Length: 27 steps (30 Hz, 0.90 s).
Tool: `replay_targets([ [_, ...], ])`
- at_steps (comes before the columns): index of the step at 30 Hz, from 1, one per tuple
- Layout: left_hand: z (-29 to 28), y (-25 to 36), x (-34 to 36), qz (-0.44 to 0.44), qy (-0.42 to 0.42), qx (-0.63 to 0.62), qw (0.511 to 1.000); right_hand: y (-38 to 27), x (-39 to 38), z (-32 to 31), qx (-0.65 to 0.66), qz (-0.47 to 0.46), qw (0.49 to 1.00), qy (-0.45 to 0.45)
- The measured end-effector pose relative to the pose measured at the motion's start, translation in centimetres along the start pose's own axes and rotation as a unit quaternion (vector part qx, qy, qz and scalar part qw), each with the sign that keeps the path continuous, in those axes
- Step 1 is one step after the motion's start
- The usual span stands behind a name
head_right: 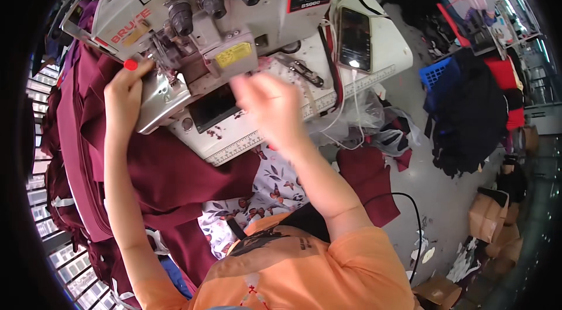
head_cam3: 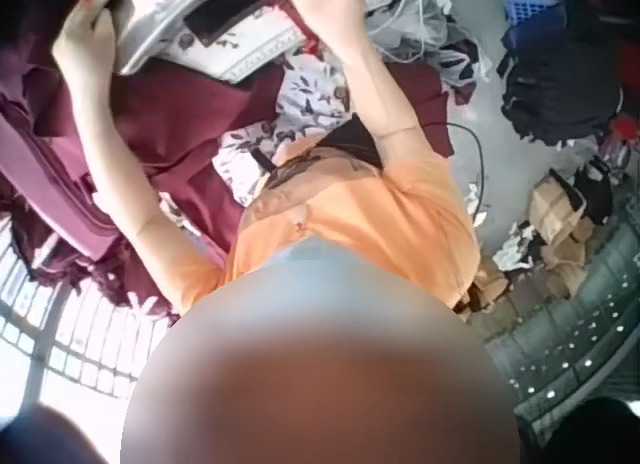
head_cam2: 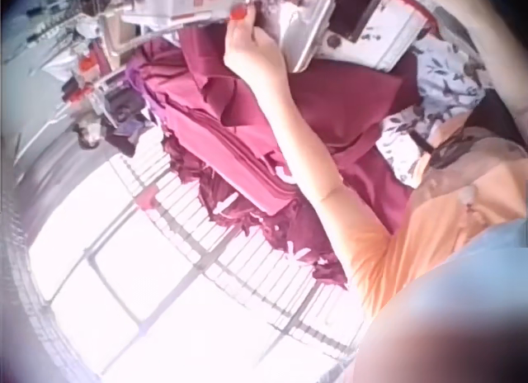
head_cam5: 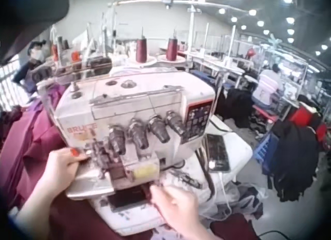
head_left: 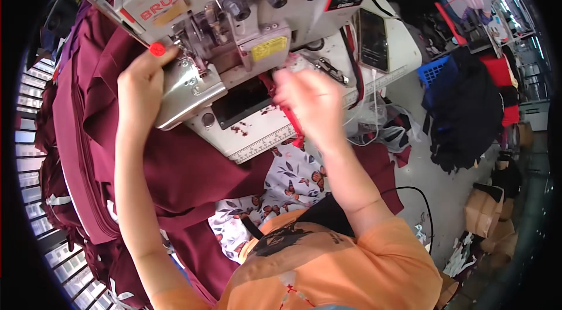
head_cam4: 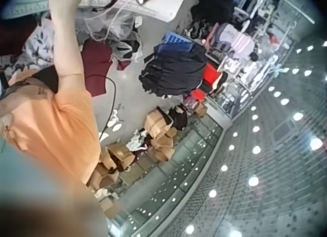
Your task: Joining pieces of maroon fabric using an overlock sewing machine.
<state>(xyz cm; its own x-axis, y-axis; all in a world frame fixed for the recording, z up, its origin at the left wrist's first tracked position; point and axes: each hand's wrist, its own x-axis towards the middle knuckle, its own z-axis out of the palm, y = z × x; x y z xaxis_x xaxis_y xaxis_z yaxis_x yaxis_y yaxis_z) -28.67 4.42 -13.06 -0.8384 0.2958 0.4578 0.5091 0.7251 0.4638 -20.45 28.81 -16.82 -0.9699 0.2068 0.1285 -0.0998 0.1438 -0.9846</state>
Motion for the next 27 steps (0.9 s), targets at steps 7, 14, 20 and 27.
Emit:
replay_targets([
  [7, 1.0, -0.7, 1.6, -0.054, 0.039, 0.084, 0.994, 7.5, 1.6, -18.3, -0.331, 0.01, 0.878, 0.345],
  [14, 1.2, -0.4, -0.5, -0.022, 0.066, 0.058, 0.996, 6.8, 2.1, -17.5, 0.215, 0.209, 0.92, 0.253],
  [20, 0.9, 1.2, -3.4, -0.015, 0.077, -0.001, 0.997, 7.3, 4.7, -17.8, 0.409, 0.217, 0.844, 0.273],
  [27, 1.6, 1.6, -5.2, 0.012, 0.11, 0.023, 0.994, 7.9, 7.0, -17.9, 0.27, 0.221, 0.907, 0.235],
])
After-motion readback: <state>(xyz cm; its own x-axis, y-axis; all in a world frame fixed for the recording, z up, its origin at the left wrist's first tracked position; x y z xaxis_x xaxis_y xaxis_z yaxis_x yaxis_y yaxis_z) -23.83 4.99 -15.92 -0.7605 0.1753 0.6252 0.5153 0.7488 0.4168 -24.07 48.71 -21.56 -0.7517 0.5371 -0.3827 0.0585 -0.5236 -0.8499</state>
